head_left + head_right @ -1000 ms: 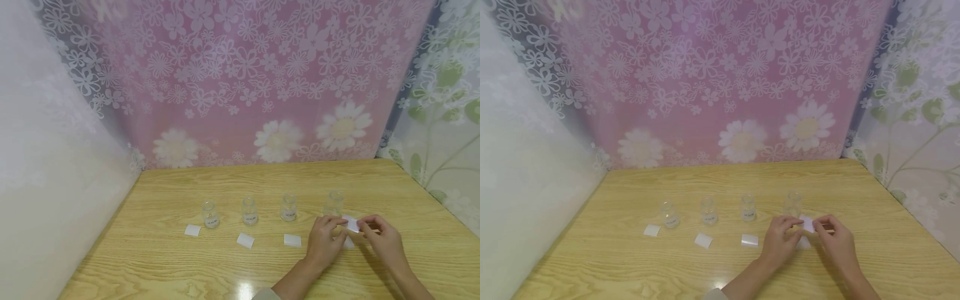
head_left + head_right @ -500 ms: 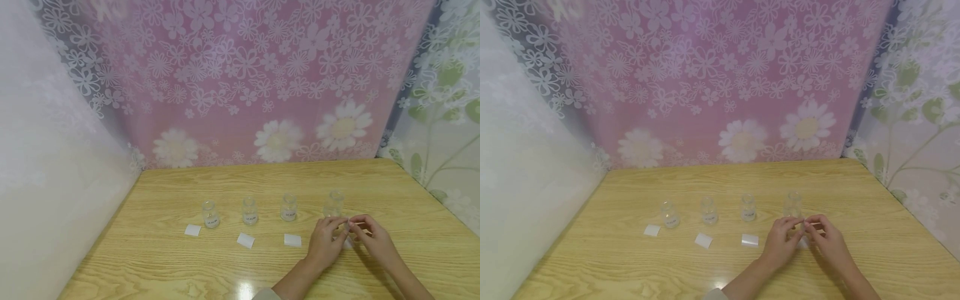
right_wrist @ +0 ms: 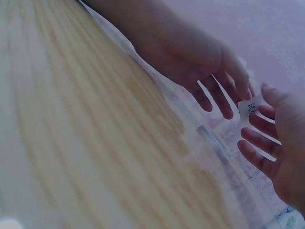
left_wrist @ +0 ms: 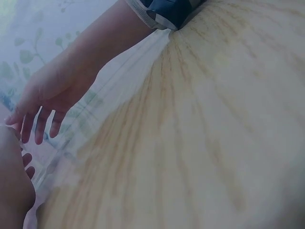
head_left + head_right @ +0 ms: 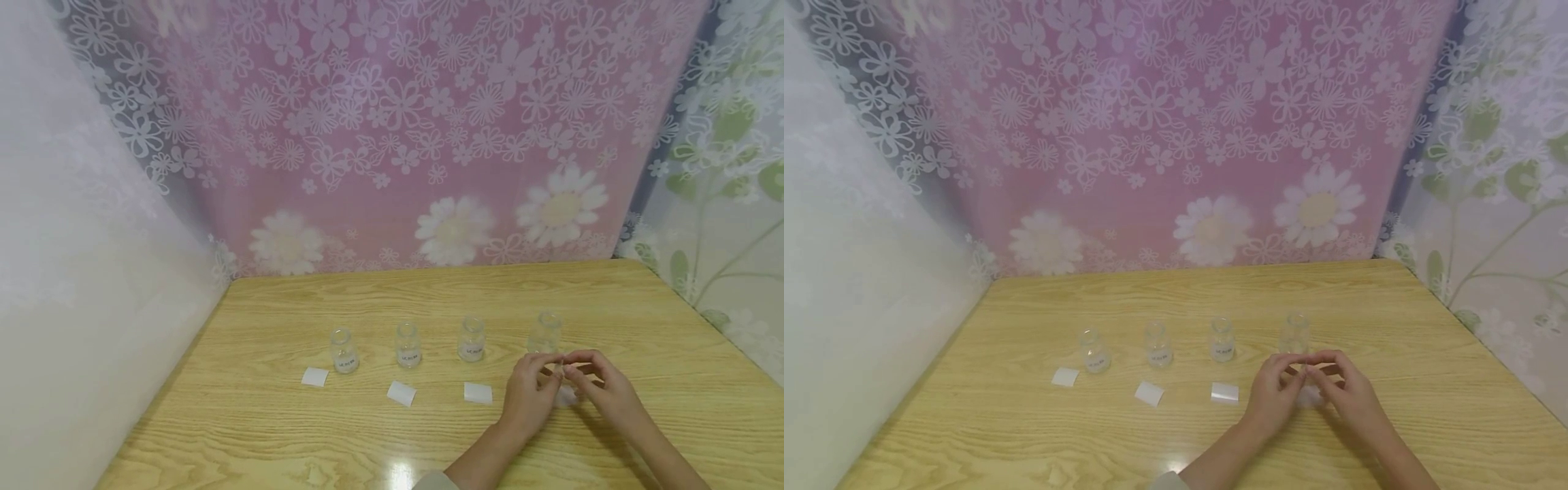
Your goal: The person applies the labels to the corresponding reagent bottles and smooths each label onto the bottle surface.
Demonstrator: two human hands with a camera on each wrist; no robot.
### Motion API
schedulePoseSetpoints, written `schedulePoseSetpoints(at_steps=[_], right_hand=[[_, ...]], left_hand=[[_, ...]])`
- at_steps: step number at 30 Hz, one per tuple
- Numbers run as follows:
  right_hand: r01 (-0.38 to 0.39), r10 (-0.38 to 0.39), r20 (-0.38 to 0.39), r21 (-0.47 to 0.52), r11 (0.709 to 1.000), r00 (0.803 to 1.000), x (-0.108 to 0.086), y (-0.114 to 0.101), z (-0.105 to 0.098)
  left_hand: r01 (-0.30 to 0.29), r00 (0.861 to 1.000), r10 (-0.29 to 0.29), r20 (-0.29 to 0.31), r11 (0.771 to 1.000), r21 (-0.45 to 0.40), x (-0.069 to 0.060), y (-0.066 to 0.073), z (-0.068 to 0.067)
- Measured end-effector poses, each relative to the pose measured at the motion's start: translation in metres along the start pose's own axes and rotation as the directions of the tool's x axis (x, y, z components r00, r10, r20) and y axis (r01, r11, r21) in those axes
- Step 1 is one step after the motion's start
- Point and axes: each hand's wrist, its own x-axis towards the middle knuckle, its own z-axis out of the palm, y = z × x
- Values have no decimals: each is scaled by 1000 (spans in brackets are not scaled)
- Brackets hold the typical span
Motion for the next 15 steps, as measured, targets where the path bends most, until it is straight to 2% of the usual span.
schedulePoseSetpoints(at_steps=[4, 15], right_hand=[[-15, 14, -36, -37, 999, 999, 0, 0, -2], [-143, 137, -88, -62, 988, 987, 0, 4, -4]], left_hand=[[46, 999, -48, -14, 993, -108, 1, 0, 0], [84, 991, -106, -85, 969, -232, 2, -1, 2]])
